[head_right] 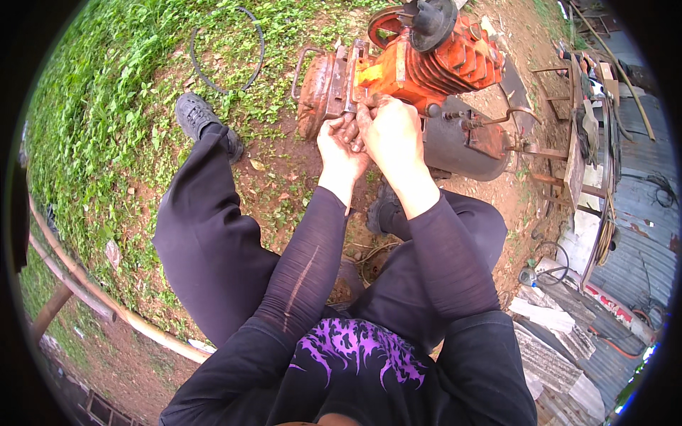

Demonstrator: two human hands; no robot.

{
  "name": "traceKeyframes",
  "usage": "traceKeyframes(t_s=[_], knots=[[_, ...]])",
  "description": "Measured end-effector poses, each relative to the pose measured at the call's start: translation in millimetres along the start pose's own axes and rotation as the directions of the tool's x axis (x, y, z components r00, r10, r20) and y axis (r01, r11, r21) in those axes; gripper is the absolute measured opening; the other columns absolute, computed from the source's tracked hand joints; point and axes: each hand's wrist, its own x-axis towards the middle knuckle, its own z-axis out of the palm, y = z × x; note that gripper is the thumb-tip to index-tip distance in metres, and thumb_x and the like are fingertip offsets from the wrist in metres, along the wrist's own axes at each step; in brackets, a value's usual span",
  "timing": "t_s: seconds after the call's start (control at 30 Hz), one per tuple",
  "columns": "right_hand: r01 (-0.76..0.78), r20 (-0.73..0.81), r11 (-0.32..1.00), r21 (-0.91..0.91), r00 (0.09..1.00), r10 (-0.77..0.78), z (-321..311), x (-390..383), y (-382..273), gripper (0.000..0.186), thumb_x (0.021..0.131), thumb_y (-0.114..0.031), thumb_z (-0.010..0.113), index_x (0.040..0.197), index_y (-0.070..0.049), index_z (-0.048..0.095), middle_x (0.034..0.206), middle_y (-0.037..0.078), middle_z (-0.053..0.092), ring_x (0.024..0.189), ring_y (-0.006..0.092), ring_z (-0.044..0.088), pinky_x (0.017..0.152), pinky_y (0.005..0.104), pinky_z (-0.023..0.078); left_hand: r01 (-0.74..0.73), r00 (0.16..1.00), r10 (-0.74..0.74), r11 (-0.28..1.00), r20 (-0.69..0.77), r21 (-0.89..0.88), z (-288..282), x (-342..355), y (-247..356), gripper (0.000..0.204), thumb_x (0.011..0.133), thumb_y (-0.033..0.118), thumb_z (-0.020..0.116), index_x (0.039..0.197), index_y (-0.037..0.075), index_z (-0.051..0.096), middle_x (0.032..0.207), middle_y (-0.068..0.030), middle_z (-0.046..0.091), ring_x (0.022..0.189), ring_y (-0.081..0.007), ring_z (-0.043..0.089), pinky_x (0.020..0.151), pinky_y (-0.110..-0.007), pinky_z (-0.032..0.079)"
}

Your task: The person unscrews bolts from an air compressor motor assembly by hand, picks up a wrench from the ground, and uses it to loosen and remove more bolts.

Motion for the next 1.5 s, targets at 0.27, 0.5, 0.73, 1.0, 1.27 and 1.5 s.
traceKeyframes(t_s=[0.27,0.5,0.73,1.0,1.27,1.5], knots=[[-0.028,0.007,0.999,-0.032,1.0,0.029,-16,0,6,0.022,0.085,-0.016,0.069,0.094,0.004,0.072,0.075,0.019,0.07,0.071,0.0268,0.072,0.067,0.0339,0.054,0.007,0.998,-0.006,1.0,-0.056,0.009,4,5,-10,0.025,0.101,0.023,0.047,0.077,0.015,0.044,0.053,0.0053,0.033,0.041,-0.0094,0.029,0.042,-0.027,0.026],[-0.043,0.014,0.996,0.073,0.999,0.042,-24,-4,9,0.019,0.084,-0.011,0.067,0.092,0.006,0.071,0.075,0.021,0.07,0.072,0.0294,0.073,0.067,0.0351,0.056,0.084,0.993,-0.082,0.996,-0.081,0.022,5,16,-6,0.029,0.102,0.027,0.046,0.076,0.015,0.045,0.056,0.0061,0.029,0.041,-0.0082,0.025,0.04,-0.026,0.024],[-0.06,0.109,0.992,0.112,0.993,0.048,-33,-6,20,0.024,0.08,-0.012,0.069,0.097,0.004,0.073,0.084,0.018,0.073,0.079,0.0243,0.074,0.074,0.0322,0.056,0.144,0.986,-0.141,0.989,-0.088,0.025,1,19,0,0.033,0.101,0.03,0.046,0.071,0.018,0.041,0.054,0.0069,0.028,0.039,-0.0086,0.025,0.041,-0.026,0.023],[-0.045,0.116,0.988,0.147,0.993,0.028,-33,-9,22,0.03,0.079,-0.01,0.065,0.104,0.006,0.071,0.09,0.023,0.073,0.086,0.027,0.074,0.079,0.0336,0.056,0.049,0.998,-0.048,0.998,0.035,-0.037,-14,35,-9,0.022,0.102,0.027,0.046,0.086,0.012,0.047,0.069,-0.0008,0.041,0.054,-0.0135,0.038,0.053,-0.029,0.035],[-0.018,0.172,0.998,0.057,0.985,0.008,-29,-8,27,0.029,0.077,-0.016,0.07,0.097,0.004,0.072,0.084,0.025,0.069,0.085,0.0358,0.071,0.076,0.0383,0.055,0.004,1.0,-0.004,1.0,-0.009,-0.026,-29,48,-9,0.02,0.101,0.019,0.048,0.084,0.011,0.049,0.062,0.0004,0.038,0.049,-0.0122,0.033,0.048,-0.027,0.034],[-0.042,0.182,0.994,0.102,0.983,0.023,-25,-8,27,0.024,0.078,-0.013,0.069,0.093,0.005,0.072,0.08,0.026,0.068,0.081,0.0374,0.071,0.075,0.0393,0.055,-0.262,0.949,0.273,0.961,-0.156,0.09,11,15,-32,0.026,0.101,0.018,0.047,0.076,0.011,0.044,0.058,0.0027,0.035,0.044,-0.0099,0.025,0.043,-0.025,0.03]])
